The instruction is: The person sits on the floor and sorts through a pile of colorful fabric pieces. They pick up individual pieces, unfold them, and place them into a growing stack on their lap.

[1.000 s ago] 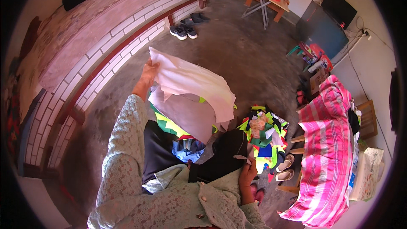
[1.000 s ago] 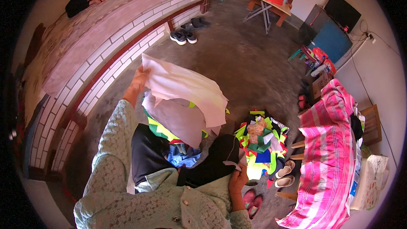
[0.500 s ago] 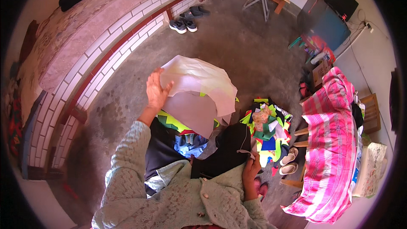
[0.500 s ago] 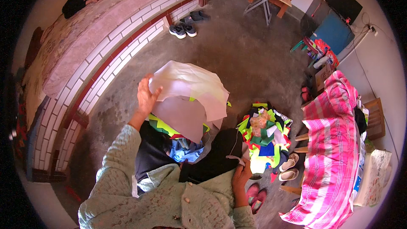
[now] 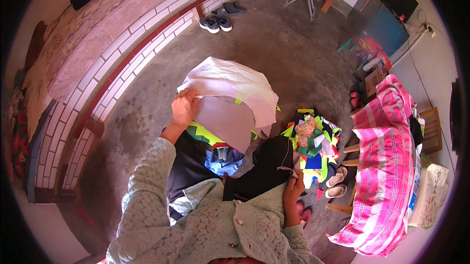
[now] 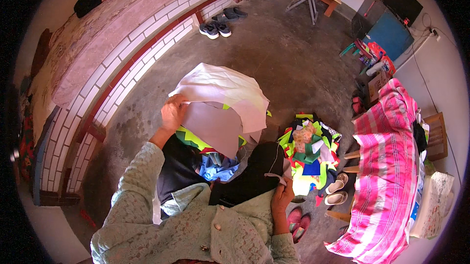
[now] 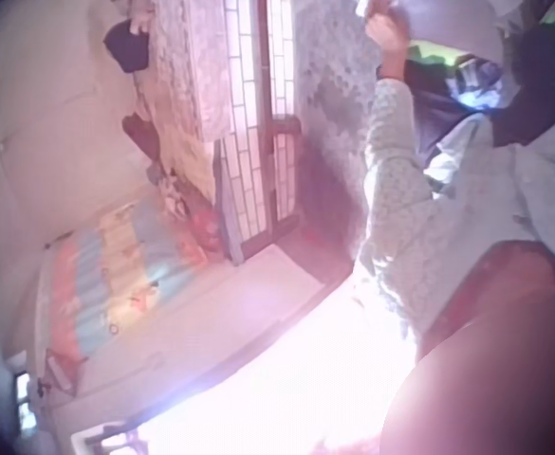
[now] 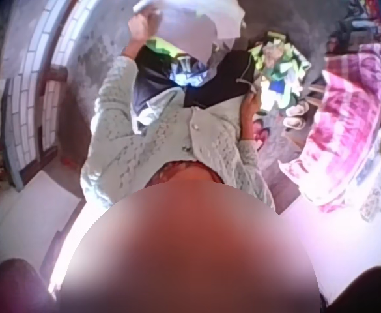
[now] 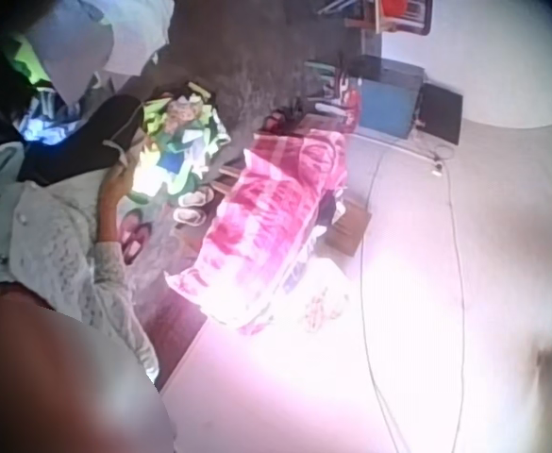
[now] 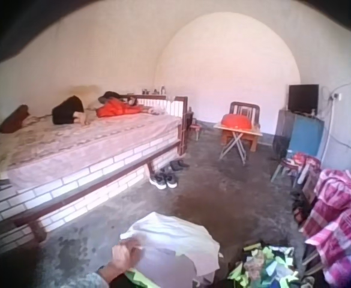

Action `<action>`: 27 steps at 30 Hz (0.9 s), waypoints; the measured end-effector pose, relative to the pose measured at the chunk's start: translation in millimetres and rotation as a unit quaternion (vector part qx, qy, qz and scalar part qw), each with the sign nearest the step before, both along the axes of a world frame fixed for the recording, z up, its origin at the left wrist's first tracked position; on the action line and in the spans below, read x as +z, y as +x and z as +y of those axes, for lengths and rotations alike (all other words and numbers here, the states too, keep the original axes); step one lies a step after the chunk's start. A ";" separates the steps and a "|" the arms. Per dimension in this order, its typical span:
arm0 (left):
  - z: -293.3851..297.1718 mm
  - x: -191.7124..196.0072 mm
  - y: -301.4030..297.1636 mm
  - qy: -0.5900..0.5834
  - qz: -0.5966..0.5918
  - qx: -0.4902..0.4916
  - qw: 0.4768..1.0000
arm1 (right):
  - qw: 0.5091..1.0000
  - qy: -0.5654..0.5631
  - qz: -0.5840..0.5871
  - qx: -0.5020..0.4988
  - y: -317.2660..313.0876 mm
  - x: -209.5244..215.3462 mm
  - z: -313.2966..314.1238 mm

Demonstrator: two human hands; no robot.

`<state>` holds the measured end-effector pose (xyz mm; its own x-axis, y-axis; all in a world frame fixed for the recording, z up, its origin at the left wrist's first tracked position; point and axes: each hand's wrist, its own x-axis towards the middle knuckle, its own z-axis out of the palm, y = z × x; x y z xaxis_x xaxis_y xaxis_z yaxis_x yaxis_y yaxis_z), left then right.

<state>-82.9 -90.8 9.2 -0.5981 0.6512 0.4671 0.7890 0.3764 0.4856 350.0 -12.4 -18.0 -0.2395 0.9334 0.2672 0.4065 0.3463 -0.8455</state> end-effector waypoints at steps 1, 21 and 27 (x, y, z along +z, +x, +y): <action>0.6 3.5 -1.0 0.009 0.003 -0.003 1.000 | 1.000 0.003 0.002 0.002 -0.8 1.4 -0.3; 23.7 16.2 -25.0 0.111 -0.214 -0.058 0.969 | 1.000 -0.017 0.001 -0.009 1.9 -5.5 3.2; 17.0 23.5 -20.3 0.017 -0.016 -0.098 0.995 | 0.999 -0.033 0.003 -0.005 -0.7 3.9 1.6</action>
